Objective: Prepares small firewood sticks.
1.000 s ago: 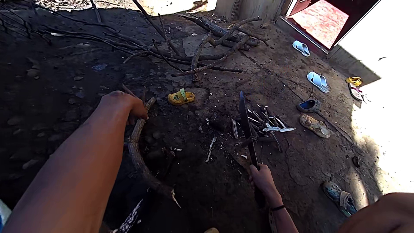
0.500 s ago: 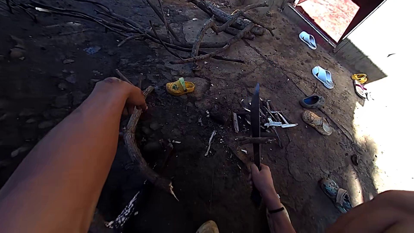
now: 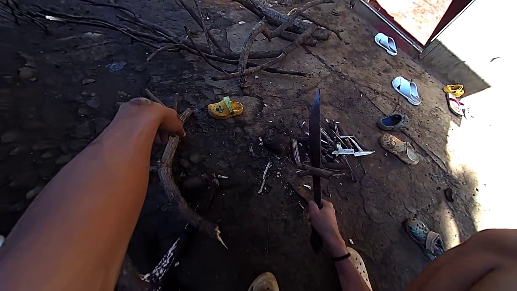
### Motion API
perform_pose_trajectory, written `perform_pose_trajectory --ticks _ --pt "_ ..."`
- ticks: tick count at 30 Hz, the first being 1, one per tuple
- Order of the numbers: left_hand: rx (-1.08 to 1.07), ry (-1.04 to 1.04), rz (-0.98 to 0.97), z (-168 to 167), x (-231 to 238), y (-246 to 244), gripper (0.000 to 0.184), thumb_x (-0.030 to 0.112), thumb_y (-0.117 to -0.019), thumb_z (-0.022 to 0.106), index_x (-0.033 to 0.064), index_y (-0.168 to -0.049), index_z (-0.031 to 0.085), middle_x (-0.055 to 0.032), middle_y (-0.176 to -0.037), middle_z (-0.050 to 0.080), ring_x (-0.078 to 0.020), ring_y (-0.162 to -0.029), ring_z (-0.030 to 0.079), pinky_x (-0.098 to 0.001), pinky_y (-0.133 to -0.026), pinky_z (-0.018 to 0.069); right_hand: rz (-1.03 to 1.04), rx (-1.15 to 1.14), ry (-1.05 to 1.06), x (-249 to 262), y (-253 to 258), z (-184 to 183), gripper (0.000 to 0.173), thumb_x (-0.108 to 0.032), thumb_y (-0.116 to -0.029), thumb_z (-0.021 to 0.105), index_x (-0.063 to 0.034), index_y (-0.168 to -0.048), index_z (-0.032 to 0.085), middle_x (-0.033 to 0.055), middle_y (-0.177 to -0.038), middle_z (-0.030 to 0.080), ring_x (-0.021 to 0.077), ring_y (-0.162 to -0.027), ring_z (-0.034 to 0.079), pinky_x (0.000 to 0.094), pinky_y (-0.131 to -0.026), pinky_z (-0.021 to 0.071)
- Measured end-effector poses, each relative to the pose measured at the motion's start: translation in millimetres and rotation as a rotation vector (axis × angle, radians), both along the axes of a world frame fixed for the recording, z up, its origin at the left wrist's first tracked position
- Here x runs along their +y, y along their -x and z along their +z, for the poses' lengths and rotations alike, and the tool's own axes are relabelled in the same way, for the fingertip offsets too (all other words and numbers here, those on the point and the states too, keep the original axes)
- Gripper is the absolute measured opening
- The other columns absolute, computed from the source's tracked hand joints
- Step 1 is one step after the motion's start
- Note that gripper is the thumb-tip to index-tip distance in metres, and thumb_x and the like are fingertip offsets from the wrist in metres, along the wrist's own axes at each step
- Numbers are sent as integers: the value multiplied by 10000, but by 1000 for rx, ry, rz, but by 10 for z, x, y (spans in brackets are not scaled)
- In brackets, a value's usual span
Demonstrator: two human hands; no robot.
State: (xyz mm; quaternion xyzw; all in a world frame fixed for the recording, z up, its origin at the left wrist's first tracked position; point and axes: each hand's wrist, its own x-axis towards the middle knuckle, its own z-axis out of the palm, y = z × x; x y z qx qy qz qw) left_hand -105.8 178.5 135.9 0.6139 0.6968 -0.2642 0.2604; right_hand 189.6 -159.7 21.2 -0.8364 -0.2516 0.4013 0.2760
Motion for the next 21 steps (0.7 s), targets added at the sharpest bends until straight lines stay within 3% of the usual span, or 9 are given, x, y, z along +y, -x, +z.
perform_pose_trajectory --ticks 4,9,13,16,19,21 --pt "94 -19 -48 -139 -8 27 302 282 -1014 655 -13 -1056 706 -173 -889 673 -264 -783 630 -473 -777 508 -47 164 207 49 -71 -275 327 -308 -1089 470 -33 -953 579 39 -581 567 129 -423 568 298 -421 518" --pt "0 10 -18 -59 -15 61 317 241 -1052 605 -52 -1161 653 -217 -1001 668 -303 -855 644 -492 -821 520 -81 180 155 -42 -95 -37 331 -294 -1101 478 -29 -934 583 39 -576 578 125 -413 567 286 -403 512" --pt "29 -31 -25 32 -36 101 352 256 -1062 589 -73 -1164 655 -257 -1019 665 -337 -874 651 -518 -841 522 -74 106 204 -89 -49 212 331 -312 -1094 477 -38 -941 584 34 -575 573 125 -419 575 294 -420 527" --pt "82 -40 -29 -38 -40 81 336 281 -1030 637 -42 -1108 689 -220 -967 683 -312 -837 654 -512 -813 519 3 72 391 -127 -66 8 342 -369 -1080 473 -48 -1010 567 38 -635 590 125 -460 598 300 -455 535" --pt "47 -18 -41 -46 1 -1 316 273 -1037 623 -29 -1106 682 -201 -934 668 -284 -790 624 -488 -773 512 -3 66 390 -74 -65 -50 343 -372 -1075 481 -51 -989 568 39 -631 593 124 -457 596 297 -450 529" --pt "34 -13 -39 -57 16 -53 324 271 -1046 610 -34 -1126 681 -213 -947 679 -313 -824 642 -520 -800 515 -34 96 364 -26 -89 -53 346 -362 -1080 478 -50 -958 564 37 -608 584 123 -442 589 295 -435 525"
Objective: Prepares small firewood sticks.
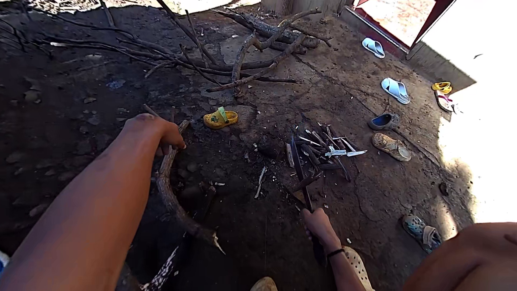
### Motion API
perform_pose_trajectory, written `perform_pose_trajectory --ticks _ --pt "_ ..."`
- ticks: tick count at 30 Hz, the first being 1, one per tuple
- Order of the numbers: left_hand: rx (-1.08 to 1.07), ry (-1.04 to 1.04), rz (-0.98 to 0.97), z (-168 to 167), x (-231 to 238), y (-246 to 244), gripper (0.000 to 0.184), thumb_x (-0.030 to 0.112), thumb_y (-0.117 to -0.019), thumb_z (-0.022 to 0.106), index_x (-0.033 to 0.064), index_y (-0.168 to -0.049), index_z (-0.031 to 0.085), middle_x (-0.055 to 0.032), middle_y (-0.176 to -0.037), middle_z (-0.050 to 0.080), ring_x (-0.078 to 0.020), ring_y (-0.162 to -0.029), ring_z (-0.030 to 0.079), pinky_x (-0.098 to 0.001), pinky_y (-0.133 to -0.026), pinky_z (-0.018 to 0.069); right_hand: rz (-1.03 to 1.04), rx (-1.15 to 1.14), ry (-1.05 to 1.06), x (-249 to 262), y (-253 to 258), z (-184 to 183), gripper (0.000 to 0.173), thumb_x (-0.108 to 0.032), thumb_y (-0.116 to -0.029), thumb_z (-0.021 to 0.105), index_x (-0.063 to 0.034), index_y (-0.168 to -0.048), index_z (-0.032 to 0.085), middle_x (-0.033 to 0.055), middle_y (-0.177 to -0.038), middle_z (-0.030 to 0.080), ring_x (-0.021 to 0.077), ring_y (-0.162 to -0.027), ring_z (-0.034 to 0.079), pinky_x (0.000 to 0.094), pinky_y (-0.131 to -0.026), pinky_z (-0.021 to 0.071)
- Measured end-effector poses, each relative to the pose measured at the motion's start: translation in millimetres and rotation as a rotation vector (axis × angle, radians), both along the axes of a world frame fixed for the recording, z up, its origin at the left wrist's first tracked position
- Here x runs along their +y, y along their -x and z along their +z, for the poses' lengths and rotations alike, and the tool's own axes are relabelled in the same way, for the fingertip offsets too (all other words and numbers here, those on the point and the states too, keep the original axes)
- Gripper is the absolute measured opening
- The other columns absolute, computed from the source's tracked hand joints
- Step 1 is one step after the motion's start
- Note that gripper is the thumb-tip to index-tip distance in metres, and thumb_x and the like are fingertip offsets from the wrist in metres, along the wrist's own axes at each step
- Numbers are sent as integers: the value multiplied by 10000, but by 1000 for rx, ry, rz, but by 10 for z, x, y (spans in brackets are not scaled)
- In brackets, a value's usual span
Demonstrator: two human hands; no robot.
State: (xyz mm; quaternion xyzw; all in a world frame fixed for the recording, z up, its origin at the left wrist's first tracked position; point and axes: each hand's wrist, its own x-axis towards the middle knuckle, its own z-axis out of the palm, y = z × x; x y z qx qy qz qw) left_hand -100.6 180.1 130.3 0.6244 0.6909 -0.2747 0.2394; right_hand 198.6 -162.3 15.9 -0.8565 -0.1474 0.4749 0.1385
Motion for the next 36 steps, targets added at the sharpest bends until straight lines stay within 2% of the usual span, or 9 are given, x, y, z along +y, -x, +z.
perform_pose_trajectory --ticks 10,17,20,23,27,29,30,33,36 --pt "-29 51 3 118 -121 -128 336 245 -1077 561 -61 -1206 618 -225 -1019 646 -284 -843 613 -468 -803 503 107 -53 -109 -88 -38 -270 334 -357 -1058 511 -61 -988 648 42 -673 630 128 -498 612 313 -498 535" --pt "12 -44 -9 57 53 61 314 246 -1039 627 -55 -1121 669 -222 -948 666 -313 -815 643 -498 -783 526 68 -115 -359 -48 17 21 274 -262 -1062 510 -68 -924 645 27 -617 605 123 -480 602 313 -498 543" --pt "5 1 -43 56 -33 -56 325 241 -1046 617 -69 -1131 664 -243 -963 664 -335 -836 646 -528 -810 524 123 -137 -183 -24 35 -248 338 -335 -1057 510 -49 -982 672 82 -733 636 188 -594 639 394 -594 552" --pt "-13 48 -84 36 -61 -171 325 245 -1053 606 -70 -1119 650 -207 -948 654 -284 -803 631 -486 -805 532 144 -92 -11 -51 13 -582 399 -411 -1059 489 -51 -1028 657 80 -765 661 173 -590 658 373 -575 566" --pt "-18 70 -111 85 -25 -190 322 231 -1074 566 -76 -1136 640 -209 -949 643 -272 -792 607 -469 -787 513 96 -65 -19 -70 69 -501 401 -413 -1059 491 -55 -997 661 66 -732 662 156 -556 650 353 -546 561" --pt "46 48 -186 68 -19 -241 350 259 -1067 582 -82 -1071 661 -217 -912 655 -302 -791 626 -505 -782 512 84 -55 -47 -45 60 -386 393 -411 -1063 494 -57 -1026 659 60 -734 655 145 -552 644 341 -544 558" --pt "63 44 -222 51 -59 -315 364 272 -1060 593 -83 -1032 665 -220 -884 657 -317 -778 635 -521 -768 516 79 -48 -70 -34 54 -331 390 -410 -1065 497 -56 -1034 658 57 -730 650 141 -551 639 335 -543 556" --pt "-9 221 -298 -11 -537 -789 443 361 -1091 512 -64 -1116 635 -190 -887 673 -279 -754 665 -452 -750 556 32 -10 -182 -6 93 -173 362 -381 -1065 503 -59 -1009 659 49 -686 629 136 -519 620 324 -518 543" --pt "-158 483 -475 -546 -1198 -1278 515 437 -1086 492 -29 -1275 606 -194 -994 690 -286 -840 683 -479 -831 561 -34 92 -312 22 191 97 308 -331 -1058 514 -66 -977 650 28 -630 606 119 -478 595 299 -483 526"
